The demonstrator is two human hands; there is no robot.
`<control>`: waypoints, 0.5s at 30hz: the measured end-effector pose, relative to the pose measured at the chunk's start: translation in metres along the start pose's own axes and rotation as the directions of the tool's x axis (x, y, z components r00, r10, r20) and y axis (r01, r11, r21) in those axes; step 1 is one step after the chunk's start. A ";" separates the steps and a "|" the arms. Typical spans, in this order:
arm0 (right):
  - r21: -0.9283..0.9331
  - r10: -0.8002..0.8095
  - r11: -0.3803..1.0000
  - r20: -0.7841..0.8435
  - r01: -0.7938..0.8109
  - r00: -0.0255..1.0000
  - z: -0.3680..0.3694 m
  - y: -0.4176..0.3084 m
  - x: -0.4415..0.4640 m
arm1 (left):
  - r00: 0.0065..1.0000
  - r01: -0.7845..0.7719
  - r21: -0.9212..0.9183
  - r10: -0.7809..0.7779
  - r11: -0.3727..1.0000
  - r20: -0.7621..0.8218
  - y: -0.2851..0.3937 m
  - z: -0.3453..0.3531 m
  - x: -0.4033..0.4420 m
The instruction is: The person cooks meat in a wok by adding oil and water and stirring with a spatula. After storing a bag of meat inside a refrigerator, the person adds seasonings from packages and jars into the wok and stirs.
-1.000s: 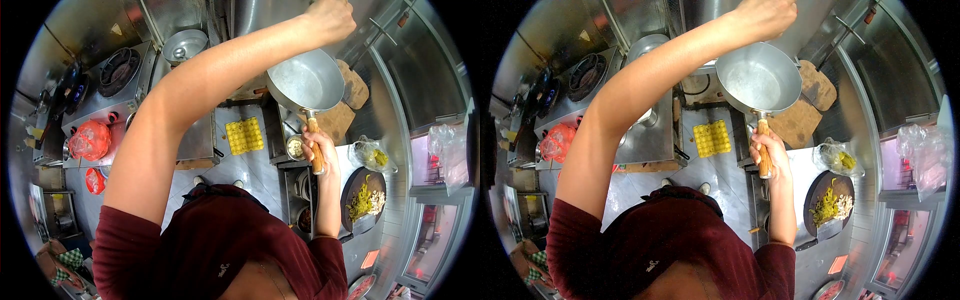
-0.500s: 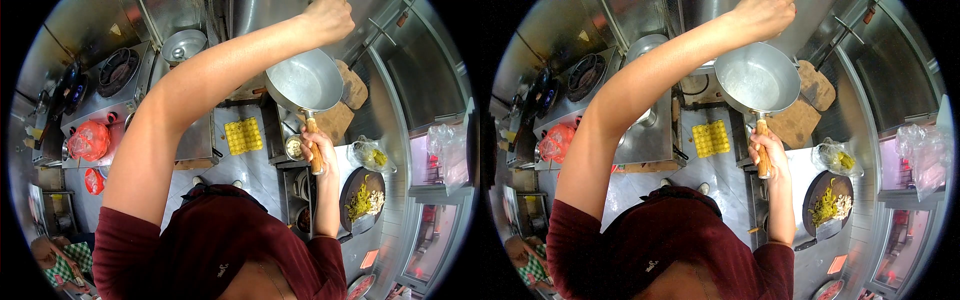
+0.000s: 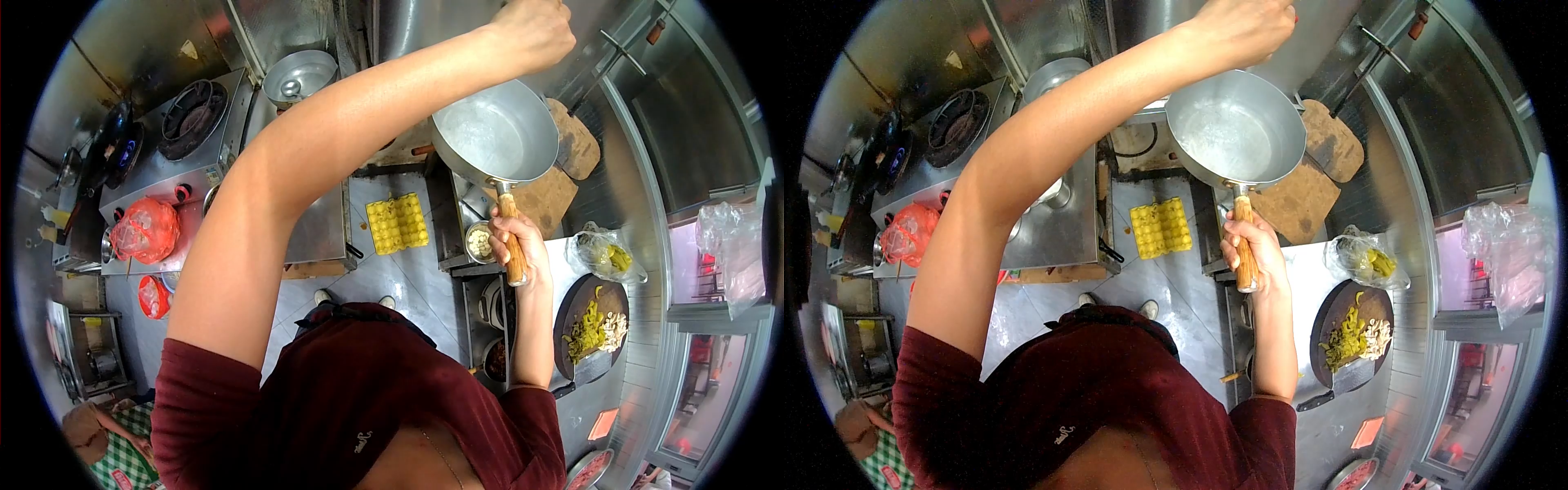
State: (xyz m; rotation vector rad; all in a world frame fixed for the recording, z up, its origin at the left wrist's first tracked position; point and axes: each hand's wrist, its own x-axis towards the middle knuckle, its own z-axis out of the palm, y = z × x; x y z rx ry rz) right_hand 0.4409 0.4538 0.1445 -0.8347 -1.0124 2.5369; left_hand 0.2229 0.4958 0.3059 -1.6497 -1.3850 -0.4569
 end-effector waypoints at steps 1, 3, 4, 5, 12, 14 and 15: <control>0.003 0.001 1.000 0.001 -0.001 1.000 0.000 0.000 0.000 | 1.000 -0.002 0.000 0.002 1.000 0.007 0.000 0.000 0.000; 0.010 0.001 1.000 -0.004 -0.001 1.000 0.001 0.000 0.000 | 1.000 -0.005 0.001 0.005 1.000 0.021 0.000 0.000 0.001; 0.013 0.001 1.000 -0.009 -0.001 1.000 0.002 0.000 -0.001 | 1.000 -0.004 0.001 0.004 1.000 0.012 0.000 0.000 0.001; 0.016 0.000 1.000 -0.014 0.001 1.000 0.002 0.000 -0.001 | 1.000 -0.003 0.002 0.003 1.000 0.004 0.000 0.000 0.000; -0.001 0.002 1.000 0.003 -0.002 1.000 -0.001 0.001 0.001 | 1.000 -0.005 -0.001 0.005 1.000 0.021 -0.001 0.000 0.001; -0.002 -0.002 1.000 -0.003 0.002 1.000 0.000 0.002 0.000 | 1.000 -0.001 -0.005 0.001 1.000 0.026 0.000 -0.002 0.001; -0.006 -0.005 1.000 -0.006 0.005 1.000 0.001 0.002 0.000 | 1.000 0.002 -0.006 -0.002 1.000 0.028 0.000 -0.003 0.000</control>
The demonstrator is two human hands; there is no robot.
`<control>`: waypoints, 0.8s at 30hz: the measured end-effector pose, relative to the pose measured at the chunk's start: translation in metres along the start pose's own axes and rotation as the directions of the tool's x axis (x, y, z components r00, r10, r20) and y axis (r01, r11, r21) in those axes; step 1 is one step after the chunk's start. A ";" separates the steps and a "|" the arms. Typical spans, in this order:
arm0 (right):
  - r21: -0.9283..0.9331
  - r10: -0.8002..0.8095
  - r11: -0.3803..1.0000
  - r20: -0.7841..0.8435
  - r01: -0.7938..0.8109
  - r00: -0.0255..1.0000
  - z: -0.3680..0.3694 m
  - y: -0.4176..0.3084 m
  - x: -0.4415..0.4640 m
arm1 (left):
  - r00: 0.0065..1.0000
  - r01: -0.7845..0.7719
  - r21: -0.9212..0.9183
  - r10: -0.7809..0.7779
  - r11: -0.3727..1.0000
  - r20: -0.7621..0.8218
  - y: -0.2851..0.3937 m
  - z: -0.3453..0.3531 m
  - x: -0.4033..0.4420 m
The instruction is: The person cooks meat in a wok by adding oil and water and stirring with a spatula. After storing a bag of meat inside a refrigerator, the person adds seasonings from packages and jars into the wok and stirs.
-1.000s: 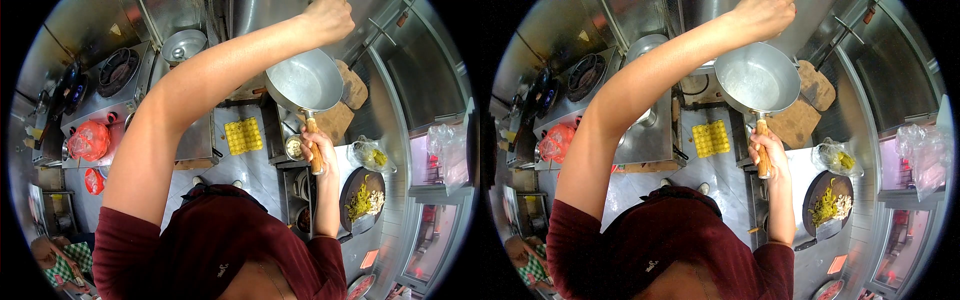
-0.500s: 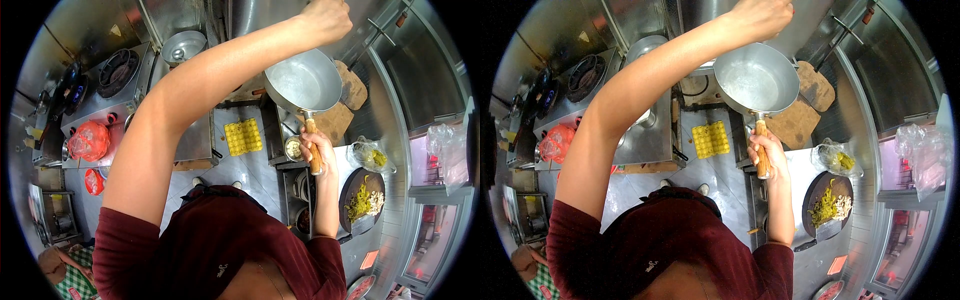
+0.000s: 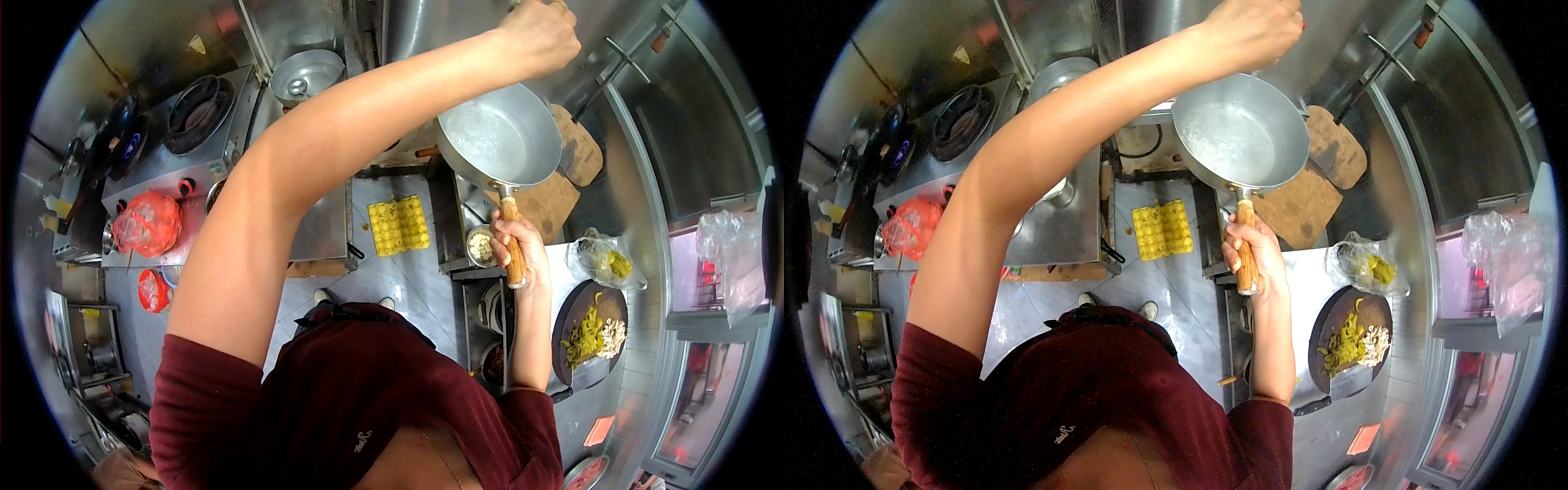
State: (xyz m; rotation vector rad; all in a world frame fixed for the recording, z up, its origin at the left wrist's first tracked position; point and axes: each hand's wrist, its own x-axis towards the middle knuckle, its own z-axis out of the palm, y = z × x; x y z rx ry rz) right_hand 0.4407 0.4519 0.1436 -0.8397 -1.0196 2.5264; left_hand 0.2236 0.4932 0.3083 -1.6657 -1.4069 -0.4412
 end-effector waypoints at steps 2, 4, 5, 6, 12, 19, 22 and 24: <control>-0.008 -0.008 1.000 -0.006 0.008 1.000 0.001 0.000 -0.001 | 1.000 0.013 -0.005 -0.013 1.000 0.007 0.000 0.000 0.001; -0.009 -0.012 1.000 -0.001 0.012 1.000 0.001 0.001 -0.002 | 1.000 0.023 -0.006 -0.023 1.000 0.009 0.001 0.003 0.001; -0.009 -0.014 1.000 0.001 0.014 1.000 0.001 0.001 -0.002 | 1.000 0.027 -0.003 -0.027 1.000 0.008 0.001 0.004 0.001; -0.007 -0.011 1.000 0.009 0.011 1.000 0.001 0.001 -0.003 | 1.000 0.031 -0.002 -0.031 1.000 0.008 0.001 0.005 0.001; 0.004 0.005 1.000 0.031 -0.005 1.000 -0.003 0.005 -0.006 | 1.000 0.022 0.033 -0.022 0.999 -0.020 0.000 0.009 0.002; 0.012 0.029 0.999 0.043 -0.030 0.999 -0.003 0.012 -0.009 | 1.000 0.022 0.028 -0.022 0.999 0.002 -0.001 0.006 0.001; 0.012 0.038 0.999 0.041 -0.038 0.998 0.000 0.013 -0.012 | 1.000 0.024 0.021 -0.024 0.999 -0.002 0.000 0.006 0.002; 0.009 0.029 1.000 0.011 -0.030 1.000 0.006 0.011 -0.018 | 1.000 -0.013 -0.010 0.013 1.000 0.006 -0.004 0.008 0.003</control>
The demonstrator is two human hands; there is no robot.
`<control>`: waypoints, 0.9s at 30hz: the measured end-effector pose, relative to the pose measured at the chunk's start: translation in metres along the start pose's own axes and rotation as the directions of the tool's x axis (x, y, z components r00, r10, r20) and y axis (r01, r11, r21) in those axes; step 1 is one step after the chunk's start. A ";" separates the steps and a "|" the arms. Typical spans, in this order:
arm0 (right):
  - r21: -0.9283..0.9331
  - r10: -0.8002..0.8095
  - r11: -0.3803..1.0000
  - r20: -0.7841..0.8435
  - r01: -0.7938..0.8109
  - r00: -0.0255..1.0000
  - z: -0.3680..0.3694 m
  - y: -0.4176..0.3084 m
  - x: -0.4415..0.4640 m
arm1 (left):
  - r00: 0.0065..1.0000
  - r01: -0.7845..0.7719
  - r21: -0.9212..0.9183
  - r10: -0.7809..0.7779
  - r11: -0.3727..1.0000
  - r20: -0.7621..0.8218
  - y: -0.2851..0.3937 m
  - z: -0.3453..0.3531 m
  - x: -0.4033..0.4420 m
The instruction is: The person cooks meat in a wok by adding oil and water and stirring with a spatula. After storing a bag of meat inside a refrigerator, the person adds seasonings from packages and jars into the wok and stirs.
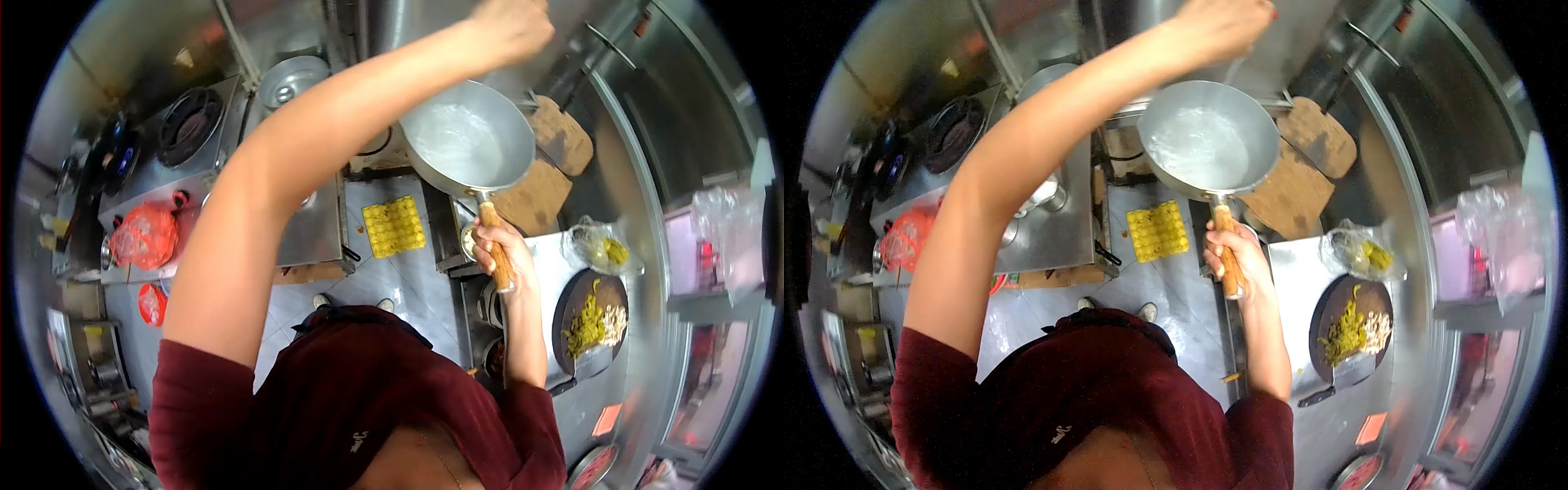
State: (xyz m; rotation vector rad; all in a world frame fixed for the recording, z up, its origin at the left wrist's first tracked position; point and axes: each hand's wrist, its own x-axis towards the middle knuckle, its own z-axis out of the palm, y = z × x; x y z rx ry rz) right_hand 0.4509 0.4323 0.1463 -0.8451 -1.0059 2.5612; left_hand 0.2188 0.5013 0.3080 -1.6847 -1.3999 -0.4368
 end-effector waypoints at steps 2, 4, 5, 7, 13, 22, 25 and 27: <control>-0.059 0.013 0.998 0.020 -0.012 1.000 -0.008 0.003 0.005 | 0.974 0.221 -0.002 -0.220 0.975 0.058 0.004 0.003 0.005; 0.029 0.003 1.000 0.086 -0.005 0.996 -0.018 0.008 0.011 | 0.886 0.154 0.079 -0.173 0.985 0.430 0.010 -0.031 0.017; 0.001 -0.018 1.000 0.057 0.018 0.998 -0.005 0.000 0.001 | 0.979 0.033 -0.002 -0.032 0.999 0.201 0.015 -0.042 0.009; 0.048 -0.022 0.999 0.083 0.018 0.996 -0.017 0.003 0.005 | 0.999 0.012 -0.002 -0.011 1.000 0.032 0.014 -0.022 0.006; 0.083 -0.051 0.996 0.072 0.045 0.996 -0.006 0.005 -0.001 | 0.996 -0.042 0.054 0.038 0.998 0.082 -0.002 -0.016 -0.002; 0.093 -0.036 0.995 0.078 0.029 0.996 -0.005 0.001 -0.005 | 0.994 -0.044 0.057 0.038 0.997 0.107 -0.006 -0.011 -0.001; 0.067 -0.062 0.996 0.104 0.055 0.993 -0.008 0.000 -0.005 | 0.994 -0.055 0.042 0.050 0.998 0.095 -0.003 -0.016 0.000; 0.019 -0.091 0.996 0.072 0.090 0.993 -0.007 0.001 -0.005 | 0.995 0.067 -0.083 -0.060 0.994 0.082 0.016 -0.037 0.003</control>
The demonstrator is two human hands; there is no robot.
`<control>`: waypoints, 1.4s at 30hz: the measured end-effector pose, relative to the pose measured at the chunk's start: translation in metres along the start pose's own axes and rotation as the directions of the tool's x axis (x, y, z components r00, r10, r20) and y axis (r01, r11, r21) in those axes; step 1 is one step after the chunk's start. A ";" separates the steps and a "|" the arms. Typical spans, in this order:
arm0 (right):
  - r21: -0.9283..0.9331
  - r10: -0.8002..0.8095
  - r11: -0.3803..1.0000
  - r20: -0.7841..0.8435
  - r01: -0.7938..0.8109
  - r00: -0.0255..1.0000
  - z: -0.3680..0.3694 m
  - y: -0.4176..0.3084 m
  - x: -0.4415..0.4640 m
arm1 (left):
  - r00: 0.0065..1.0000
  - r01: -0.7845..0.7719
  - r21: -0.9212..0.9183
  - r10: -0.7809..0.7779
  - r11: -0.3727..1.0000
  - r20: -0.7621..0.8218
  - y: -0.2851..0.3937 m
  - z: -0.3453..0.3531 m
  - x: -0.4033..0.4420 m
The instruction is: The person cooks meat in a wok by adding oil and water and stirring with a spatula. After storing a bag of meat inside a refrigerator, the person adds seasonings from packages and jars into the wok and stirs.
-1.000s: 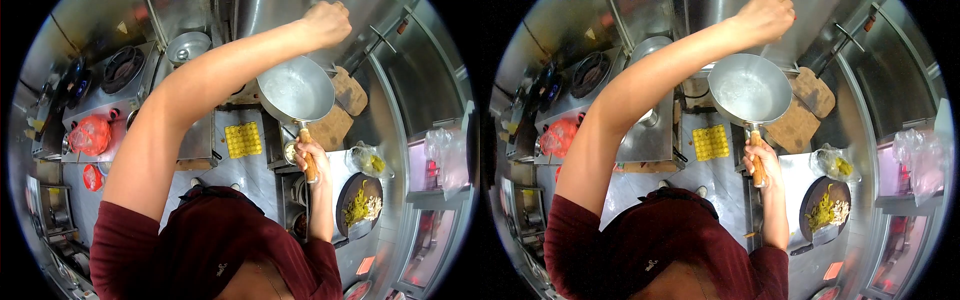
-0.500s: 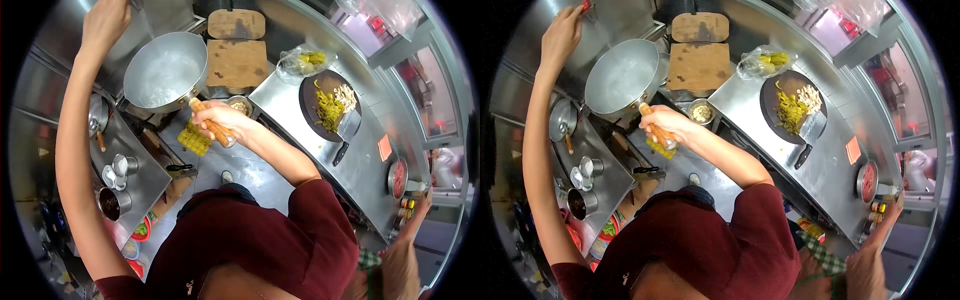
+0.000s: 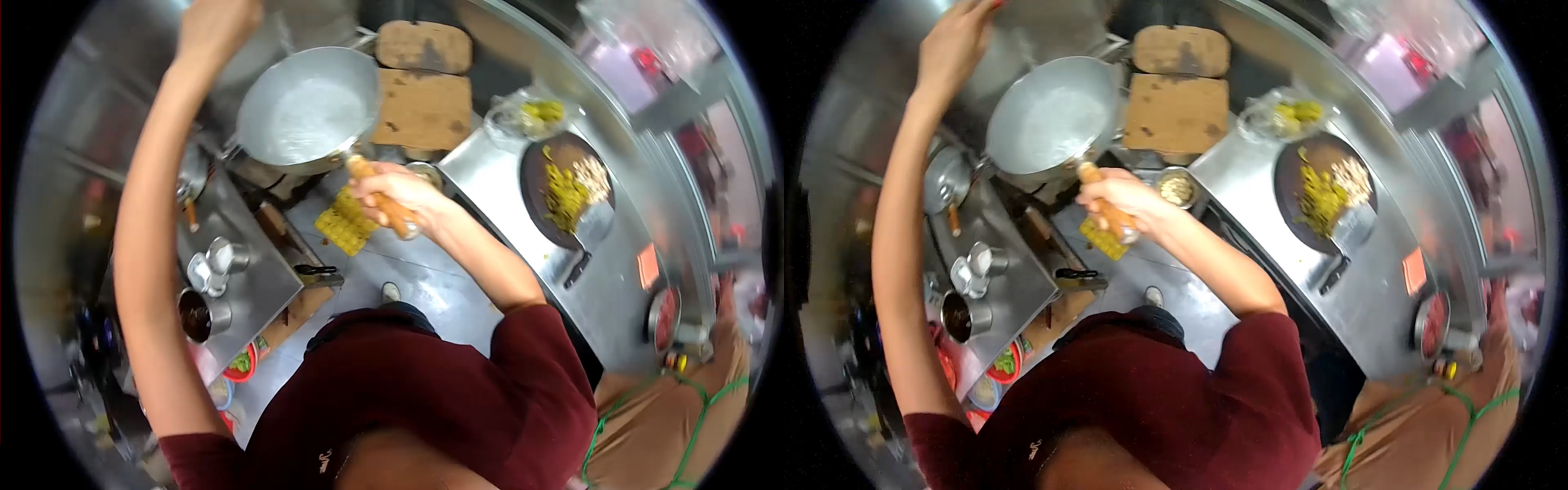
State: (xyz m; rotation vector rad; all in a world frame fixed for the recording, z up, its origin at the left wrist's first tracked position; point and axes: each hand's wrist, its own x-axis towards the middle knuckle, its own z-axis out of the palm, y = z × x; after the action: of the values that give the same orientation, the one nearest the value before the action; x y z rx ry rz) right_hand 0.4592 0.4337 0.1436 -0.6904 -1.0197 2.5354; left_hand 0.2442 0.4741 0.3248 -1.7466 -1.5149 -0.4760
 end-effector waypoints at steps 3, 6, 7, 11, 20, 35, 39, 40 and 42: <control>-0.021 0.021 1.000 0.064 -0.019 0.998 -0.004 0.000 0.003 | 1.000 -0.011 0.049 0.011 0.999 -0.006 -0.014 0.014 0.002; -0.010 0.045 0.999 0.018 -0.044 0.999 0.001 -0.002 0.001 | 0.992 -0.085 -0.051 0.080 0.995 -0.097 -0.025 0.026 0.003; -0.001 0.054 0.999 0.024 -0.054 0.998 0.001 -0.003 0.002 | 0.985 -0.113 -0.052 0.105 0.992 -0.134 -0.027 0.025 0.002; 0.020 0.074 0.997 0.051 -0.076 0.996 -0.005 -0.001 0.006 | 0.957 -0.199 -0.042 0.185 0.979 -0.223 -0.036 0.031 0.003; 0.003 0.067 0.998 0.035 -0.067 0.997 -0.003 -0.004 0.002 | 0.908 -0.267 -0.039 0.238 0.963 -0.345 -0.049 0.038 0.008; 0.020 0.072 0.997 0.001 -0.072 0.997 -0.002 -0.011 0.000 | 0.985 0.174 -0.263 -0.166 0.949 0.054 -0.058 0.034 0.045; 0.025 0.054 0.998 0.004 -0.054 0.999 -0.006 -0.010 0.001 | 0.993 0.037 -0.249 -0.063 0.968 -0.097 -0.057 0.029 0.033; 0.023 0.052 0.998 0.001 -0.052 0.999 -0.006 -0.010 0.002 | 0.995 0.002 -0.220 -0.023 0.976 -0.092 -0.056 0.024 0.027; 0.022 0.051 0.998 0.008 -0.051 0.999 -0.009 -0.011 0.003 | 0.982 -0.071 -0.163 0.041 0.984 -0.183 -0.054 0.023 0.018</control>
State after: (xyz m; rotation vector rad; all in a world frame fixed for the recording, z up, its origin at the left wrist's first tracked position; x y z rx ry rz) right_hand 0.4627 0.4479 0.1452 -0.7105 -0.9865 2.5910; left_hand 0.1927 0.5034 0.3393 -1.8165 -1.3274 -0.7308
